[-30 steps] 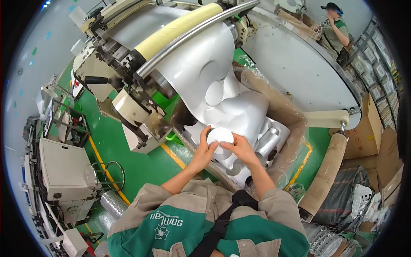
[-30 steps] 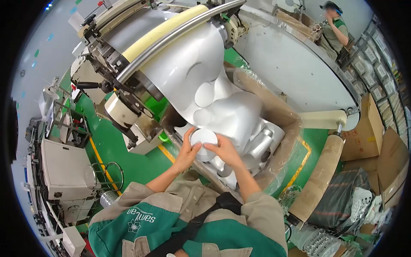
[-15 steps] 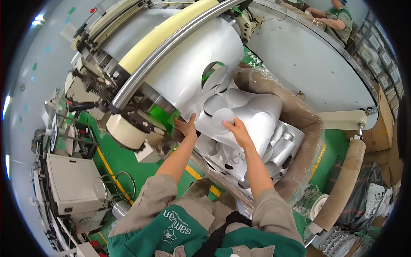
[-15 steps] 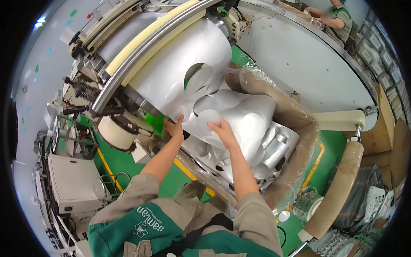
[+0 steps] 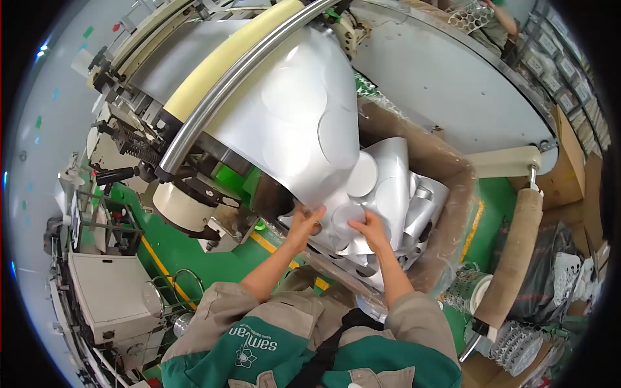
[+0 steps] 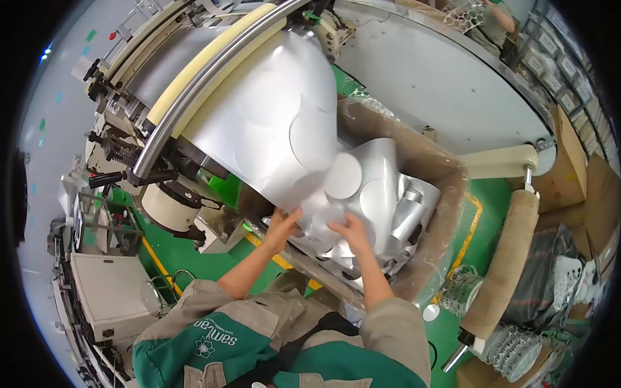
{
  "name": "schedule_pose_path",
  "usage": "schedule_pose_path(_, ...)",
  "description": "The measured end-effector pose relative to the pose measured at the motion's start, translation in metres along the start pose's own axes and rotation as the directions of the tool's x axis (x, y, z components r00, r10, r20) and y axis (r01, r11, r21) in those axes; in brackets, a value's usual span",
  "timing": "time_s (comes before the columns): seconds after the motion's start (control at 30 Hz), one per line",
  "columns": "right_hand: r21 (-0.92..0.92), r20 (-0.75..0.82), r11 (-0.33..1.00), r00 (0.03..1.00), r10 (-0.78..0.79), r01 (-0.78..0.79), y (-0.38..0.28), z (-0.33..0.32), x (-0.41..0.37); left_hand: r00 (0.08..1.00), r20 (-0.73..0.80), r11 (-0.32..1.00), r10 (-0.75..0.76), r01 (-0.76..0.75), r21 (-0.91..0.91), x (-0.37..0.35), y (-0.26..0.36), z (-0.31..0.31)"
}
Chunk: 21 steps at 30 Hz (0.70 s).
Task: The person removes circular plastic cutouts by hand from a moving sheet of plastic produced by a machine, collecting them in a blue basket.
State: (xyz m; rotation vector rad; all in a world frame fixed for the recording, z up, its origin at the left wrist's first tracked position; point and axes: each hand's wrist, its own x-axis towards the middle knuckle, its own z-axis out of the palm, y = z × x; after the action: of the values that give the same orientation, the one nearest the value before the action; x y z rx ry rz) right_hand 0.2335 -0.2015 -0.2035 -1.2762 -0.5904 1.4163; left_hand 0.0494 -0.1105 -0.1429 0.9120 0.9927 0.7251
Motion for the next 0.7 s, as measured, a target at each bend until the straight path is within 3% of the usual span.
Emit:
schedule_pose_path(0.03,-0.063,-0.092,0.994,0.992,0.083,-0.089,0.015,-0.020,-0.013,0.968,-0.081,0.969,0.238,-0.231,0.090,0.000,0.001,0.008)
schedule_pose_path(0.07,0.032,-0.171,0.997,0.982,0.076,-0.072,0.023,-0.033,-0.029,0.908,-0.113,0.912,0.403,-0.389,0.127,0.002,0.016,0.017)
schedule_pose_path(0.17,0.274,-0.475,0.954,0.880,0.026,0.120,0.040,-0.073,-0.057,0.977,0.049,0.933,0.208,-0.213,0.290,0.011,0.037,0.018)
schedule_pose_path(0.2,0.389,-0.506,0.893,0.862,0.003,0.226,0.039,-0.089,-0.059,0.974,0.032,0.935,0.224,-0.224,0.276,0.010,0.035,0.028)
schedule_pose_path(0.3,0.601,-0.589,0.647,0.807,-0.039,0.469,0.004,-0.103,-0.059,1.000,0.014,0.987,-0.011,0.013,-0.157,-0.002,0.039,0.038)
schedule_pose_path(0.37,0.642,-0.467,0.587,0.859,-0.211,0.493,-0.037,-0.085,-0.059,0.990,0.137,0.935,-0.035,0.081,-0.345,-0.003,0.032,0.038)
schedule_pose_path(0.43,0.693,-0.488,0.525,0.857,-0.163,0.494,-0.039,-0.098,-0.044,0.971,0.232,0.850,-0.055,0.167,-0.500,-0.006,0.027,0.044)
schedule_pose_path(0.47,0.677,-0.550,0.513,0.826,-0.123,0.527,-0.056,-0.099,-0.047,0.971,0.207,0.902,-0.122,0.196,-0.386,-0.011,0.031,0.050)
schedule_pose_path(0.5,0.784,-0.466,0.435,0.883,-0.060,0.443,-0.071,-0.101,-0.064,0.956,0.249,0.836,-0.156,0.262,-0.482,-0.014,0.034,0.061)
schedule_pose_path(0.57,0.744,-0.668,-0.017,0.742,-0.065,0.668,-0.009,-0.172,-0.055,0.947,0.274,0.790,-0.166,0.294,-0.539,-0.005,0.022,0.066)
schedule_pose_path(0.63,0.647,-0.752,-0.138,0.658,0.042,0.750,0.013,-0.208,-0.077,0.966,0.227,0.822,-0.121,0.226,-0.522,0.002,0.012,0.067)
schedule_pose_path(0.67,0.604,-0.782,-0.151,0.618,0.075,0.782,-0.006,-0.199,-0.091,0.966,0.241,0.807,-0.094,0.216,-0.550,0.002,0.012,0.064)
schedule_pose_path(0.7,0.626,-0.769,0.109,0.635,-0.078,0.772,-0.022,-0.186,-0.102,0.960,0.257,0.822,-0.112,0.235,-0.519,-0.001,0.007,0.064)
